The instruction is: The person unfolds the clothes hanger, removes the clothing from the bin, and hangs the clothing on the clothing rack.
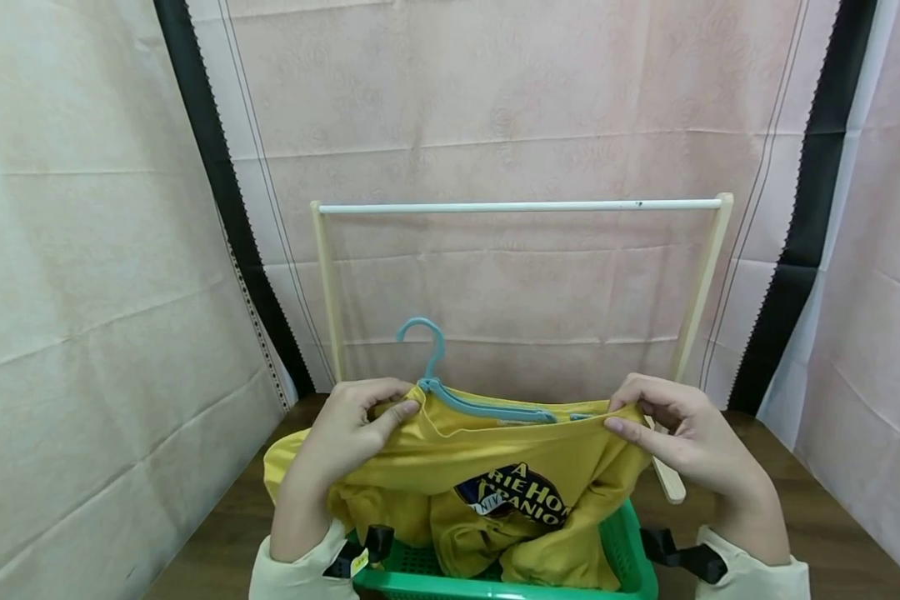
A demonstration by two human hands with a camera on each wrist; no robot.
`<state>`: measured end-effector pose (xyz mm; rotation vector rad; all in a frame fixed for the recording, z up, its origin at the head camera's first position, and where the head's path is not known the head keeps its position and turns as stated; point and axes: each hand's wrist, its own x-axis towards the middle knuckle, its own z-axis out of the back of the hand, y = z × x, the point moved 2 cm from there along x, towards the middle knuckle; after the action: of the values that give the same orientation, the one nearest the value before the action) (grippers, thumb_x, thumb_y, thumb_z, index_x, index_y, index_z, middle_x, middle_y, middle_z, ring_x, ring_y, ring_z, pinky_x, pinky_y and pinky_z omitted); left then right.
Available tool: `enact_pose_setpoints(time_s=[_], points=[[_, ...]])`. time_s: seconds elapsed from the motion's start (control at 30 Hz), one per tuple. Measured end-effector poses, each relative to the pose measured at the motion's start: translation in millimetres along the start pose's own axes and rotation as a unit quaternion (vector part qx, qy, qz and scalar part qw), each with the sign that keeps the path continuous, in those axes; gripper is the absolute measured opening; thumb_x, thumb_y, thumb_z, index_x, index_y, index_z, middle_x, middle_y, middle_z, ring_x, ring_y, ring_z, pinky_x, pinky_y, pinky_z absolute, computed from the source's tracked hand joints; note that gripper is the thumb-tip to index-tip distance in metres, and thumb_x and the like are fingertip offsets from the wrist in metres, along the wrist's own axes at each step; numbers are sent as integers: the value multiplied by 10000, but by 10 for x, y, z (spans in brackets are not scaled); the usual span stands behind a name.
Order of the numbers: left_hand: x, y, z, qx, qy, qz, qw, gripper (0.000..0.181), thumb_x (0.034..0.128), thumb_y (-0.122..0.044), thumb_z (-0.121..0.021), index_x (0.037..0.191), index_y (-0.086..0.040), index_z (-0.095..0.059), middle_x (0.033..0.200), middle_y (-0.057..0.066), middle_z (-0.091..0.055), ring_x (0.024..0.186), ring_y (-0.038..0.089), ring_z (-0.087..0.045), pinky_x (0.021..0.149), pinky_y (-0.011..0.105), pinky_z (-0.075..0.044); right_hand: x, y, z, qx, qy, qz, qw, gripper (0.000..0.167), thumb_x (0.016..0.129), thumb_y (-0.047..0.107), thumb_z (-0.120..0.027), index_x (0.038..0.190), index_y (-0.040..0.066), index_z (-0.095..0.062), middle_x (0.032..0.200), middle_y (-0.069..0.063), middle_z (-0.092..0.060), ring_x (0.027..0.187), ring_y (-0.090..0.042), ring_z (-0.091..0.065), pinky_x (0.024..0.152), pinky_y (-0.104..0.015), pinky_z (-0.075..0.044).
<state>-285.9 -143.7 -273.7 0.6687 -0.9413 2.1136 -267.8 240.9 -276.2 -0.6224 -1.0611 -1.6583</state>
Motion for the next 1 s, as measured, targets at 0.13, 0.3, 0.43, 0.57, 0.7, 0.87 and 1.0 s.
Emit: enact_pose_setpoints(time_s=[0.13, 0.3, 0.43, 0.57, 0.7, 0.87, 1.0], points=[[18, -38, -24, 69, 42, 14, 10000, 107, 985, -214, -679, 1008, -285, -755, 840, -189, -665, 617, 60, -519, 556, 265, -464, 38, 31, -11, -144, -129, 82, 9998, 397, 775, -284, -650, 983, 52, -686, 827, -19, -587, 620, -71, -422, 460, -215, -321], [48, -85, -72, 104, 150, 10, 9998, 104, 973, -214, -696, 982, -302, -750, 861, -210, -673, 667, 59, -560, 594, 269, -488, 156, 131, -88, -297, -281, 305, 9987, 347, 793, -255, -664, 964, 46, -695, 829, -42, -613, 638, -65, -432, 476, -200, -318], [58, -107, -119, 120, 266, 41, 9996, 103, 975, -235, -695, 964, -331, -733, 870, -220, -671, 688, 55, -575, 612, 274, -497, 282, 220, -191, -440, -431, 559, 9965, 317, 786, -235, -690, 946, 38, -703, 825, -50, -627, 636, -63, -428, 484, -195, -313], [49, -118, -148, 120, 318, 89, 9994, 114, 975, -243, -695, 964, -351, -726, 885, -234, -673, 694, 43, -586, 612, 273, -500, 362, 260, -276, -682, -555, 681, 9938, 346, 740, -245, -718, 929, 45, -709, 823, -37, -641, 624, -59, -429, 492, -201, -333], [52, -132, -160, 47, 328, 48, 9994, 115, 975, -234, -696, 971, -344, -729, 901, -230, -680, 717, 38, -606, 633, 276, -516, 389, 281, -318, -784, -612, 605, 9932, 348, 729, -242, -730, 914, 52, -708, 822, -43, -649, 637, -70, -460, 504, -215, -361], [64, -148, -176, -92, 352, -85, 9993, 113, 975, -223, -694, 971, -330, -729, 882, -215, -676, 689, 44, -585, 613, 270, -504, 399, 299, -357, -720, -577, 518, 9944, 281, 789, -190, -733, 925, 55, -707, 826, -56, -649, 624, -67, -442, 499, -216, -353], [71, -150, -195, -108, 347, -232, 9991, 114, 971, -208, -700, 953, -318, -725, 845, -201, -660, 635, 51, -526, 567, 261, -466, 445, 324, -453, -708, -527, 591, 9943, 307, 778, -196, -732, 930, 69, -708, 830, -29, -646, 627, -60, -432, 501, -206, -347]])
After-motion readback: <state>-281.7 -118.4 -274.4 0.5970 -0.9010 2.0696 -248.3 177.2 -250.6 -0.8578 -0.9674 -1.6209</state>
